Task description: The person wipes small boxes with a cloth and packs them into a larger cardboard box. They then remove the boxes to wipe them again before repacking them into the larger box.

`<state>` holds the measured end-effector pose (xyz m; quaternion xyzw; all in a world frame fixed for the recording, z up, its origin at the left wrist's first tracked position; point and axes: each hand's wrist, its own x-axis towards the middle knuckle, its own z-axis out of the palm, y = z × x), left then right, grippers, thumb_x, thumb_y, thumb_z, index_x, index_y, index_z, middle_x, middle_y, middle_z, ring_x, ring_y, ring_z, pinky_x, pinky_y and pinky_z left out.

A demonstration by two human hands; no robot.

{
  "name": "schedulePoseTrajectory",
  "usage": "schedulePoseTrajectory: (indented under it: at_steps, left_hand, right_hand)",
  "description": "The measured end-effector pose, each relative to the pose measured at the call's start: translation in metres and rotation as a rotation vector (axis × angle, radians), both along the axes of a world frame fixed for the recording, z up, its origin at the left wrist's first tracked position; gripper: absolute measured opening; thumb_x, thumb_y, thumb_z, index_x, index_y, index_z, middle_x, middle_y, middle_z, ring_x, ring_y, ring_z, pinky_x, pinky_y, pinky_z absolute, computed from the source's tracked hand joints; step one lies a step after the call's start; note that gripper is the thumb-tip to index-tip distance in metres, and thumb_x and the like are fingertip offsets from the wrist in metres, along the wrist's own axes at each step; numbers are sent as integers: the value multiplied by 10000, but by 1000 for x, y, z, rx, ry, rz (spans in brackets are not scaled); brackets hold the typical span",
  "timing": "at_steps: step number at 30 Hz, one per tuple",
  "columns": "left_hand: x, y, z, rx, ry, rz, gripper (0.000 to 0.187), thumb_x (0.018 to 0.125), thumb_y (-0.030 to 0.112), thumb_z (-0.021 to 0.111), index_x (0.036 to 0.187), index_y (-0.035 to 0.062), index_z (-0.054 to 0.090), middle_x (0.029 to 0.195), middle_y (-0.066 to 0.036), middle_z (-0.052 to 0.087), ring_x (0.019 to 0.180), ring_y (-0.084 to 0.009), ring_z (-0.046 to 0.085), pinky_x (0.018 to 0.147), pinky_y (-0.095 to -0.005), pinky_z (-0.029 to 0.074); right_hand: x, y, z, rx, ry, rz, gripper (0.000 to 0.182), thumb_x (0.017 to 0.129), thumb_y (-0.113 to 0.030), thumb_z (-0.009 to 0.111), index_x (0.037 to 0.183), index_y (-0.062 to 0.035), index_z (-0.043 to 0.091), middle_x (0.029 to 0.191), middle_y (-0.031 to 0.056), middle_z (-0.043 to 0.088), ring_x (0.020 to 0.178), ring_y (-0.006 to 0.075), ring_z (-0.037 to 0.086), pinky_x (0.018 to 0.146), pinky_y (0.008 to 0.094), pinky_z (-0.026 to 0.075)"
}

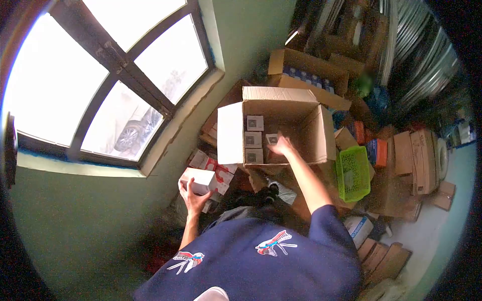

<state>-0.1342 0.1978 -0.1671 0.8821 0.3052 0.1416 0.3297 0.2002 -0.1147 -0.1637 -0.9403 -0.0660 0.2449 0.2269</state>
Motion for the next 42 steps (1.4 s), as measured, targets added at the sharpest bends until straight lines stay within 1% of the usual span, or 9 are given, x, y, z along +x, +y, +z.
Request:
schedulePoseTrajectory:
  at_steps: [6,10,13,18,22,29,32,38,42]
  left_hand:
    - [-2,-4,25,-14,-28,17,988,532,407,966,1391,206,521,1577,-345,183,1477,-494,199,1160,-604,302]
    - [5,-7,42,-32,-66,-7,982,532,384,973,1384,202,520,1582,-333,174,1486,-478,192,1159,-588,325]
    - [15,-14,67,-34,-165,-10,989,522,324,983,1384,188,519,1582,-316,178,1483,-468,215,1148,-566,364]
    - [45,-25,145,103,-367,-110,948,484,211,980,1338,146,574,1585,-282,197,1437,-456,341,1043,-483,509]
    - [70,-29,176,144,-492,-321,972,442,159,985,1329,162,588,1606,-269,161,1435,-439,361,1017,-494,537]
    - [105,-66,197,-9,-621,-747,1043,488,246,1010,1402,168,515,1594,-271,161,1415,-451,387,978,-510,563]
    - [122,-75,200,-559,-744,-780,1182,617,405,964,1545,89,303,1604,-239,246,1489,-351,288,1055,-472,472]
    - [150,-94,225,-1179,-386,-671,1117,672,197,948,1556,69,278,1475,-171,462,1387,-295,448,1120,-470,421]
    - [158,-99,224,-838,-356,-898,1085,602,120,942,1519,61,365,1450,-116,505,1360,-233,486,1140,-473,391]
  right_hand:
    - [4,-1,-37,-170,175,232,1177,649,-590,853,1442,124,355,1328,292,604,1256,371,593,1060,440,490]
    - [11,-10,-72,-105,258,278,1138,630,-621,861,1416,83,435,1359,282,587,1292,361,566,1086,421,465]
    - [12,-8,-53,-140,309,377,1102,769,-565,812,1541,33,301,1451,284,507,1335,387,523,1114,417,444]
    - [-28,9,78,564,-141,32,666,927,-384,694,1396,35,478,1321,235,627,1232,322,618,1013,422,532]
    - [-89,26,158,1064,97,105,673,976,-480,617,1429,-13,449,1255,207,652,1154,285,652,920,382,571]
    - [-159,21,189,1372,365,-16,793,876,-250,792,1513,-62,360,1331,178,537,1244,253,565,1055,394,469]
    - [-162,3,174,1410,308,-80,760,868,-180,784,1502,-84,376,1342,174,517,1282,250,528,1066,393,461]
    - [-165,-18,177,1444,96,-109,895,762,-42,842,1516,-121,367,1422,111,481,1306,247,508,1083,397,456]
    - [-159,-38,173,1323,14,33,1021,705,-7,855,1561,-154,318,1553,78,375,1429,257,384,1078,458,460]
